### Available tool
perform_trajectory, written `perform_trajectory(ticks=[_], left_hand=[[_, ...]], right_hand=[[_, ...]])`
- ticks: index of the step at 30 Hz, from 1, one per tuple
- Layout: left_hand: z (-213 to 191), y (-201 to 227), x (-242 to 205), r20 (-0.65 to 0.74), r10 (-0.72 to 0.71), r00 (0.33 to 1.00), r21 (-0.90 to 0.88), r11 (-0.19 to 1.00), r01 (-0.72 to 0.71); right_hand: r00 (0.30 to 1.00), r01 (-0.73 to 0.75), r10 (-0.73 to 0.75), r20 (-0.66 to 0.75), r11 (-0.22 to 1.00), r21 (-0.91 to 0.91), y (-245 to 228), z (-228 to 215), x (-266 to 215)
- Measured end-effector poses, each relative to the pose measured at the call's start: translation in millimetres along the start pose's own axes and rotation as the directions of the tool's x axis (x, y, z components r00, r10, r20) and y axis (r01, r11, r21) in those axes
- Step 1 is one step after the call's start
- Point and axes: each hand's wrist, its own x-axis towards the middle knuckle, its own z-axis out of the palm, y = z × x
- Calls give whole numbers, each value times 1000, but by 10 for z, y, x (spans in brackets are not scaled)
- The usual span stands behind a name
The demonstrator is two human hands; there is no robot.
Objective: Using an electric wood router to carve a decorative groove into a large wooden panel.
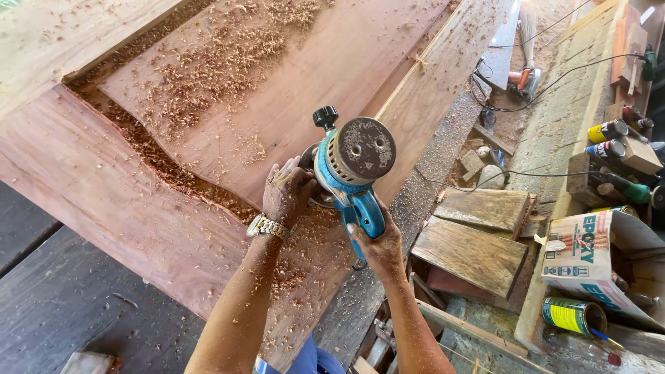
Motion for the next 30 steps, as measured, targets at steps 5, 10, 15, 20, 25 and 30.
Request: perform_trajectory(ticks=[5, 10, 15, 20, 25, 30], left_hand=[[-29, -30, -90, 5, -4, 1000, 8, 1000, 4], [-21, -105, -181, -8, -5, 1000, 39, 999, 5], [-58, -130, -245, -12, 3, 1000, 51, 999, -3], [-139, -93, -316, -20, 11, 1000, 67, 998, -10], [-214, -42, -390, -26, -4, 1000, 120, 993, 7], [-313, -8, -475, -20, 1, 1000, 163, 987, 2]], right_hand=[[1000, -7, 7, 15, 1000, 27, 17, 30, -71], [1000, -1, 0, 24, 1000, 28, 9, 56, -148], [1000, -4, 5, 29, 1000, -21, -42, 82, -223], [999, 0, 2, 37, 999, -33, -38, 99, -280], [1000, 10, -8, 30, 998, -59, -22, 114, -348], [999, 20, -18, 46, 999, -42, -28, 135, -415]])
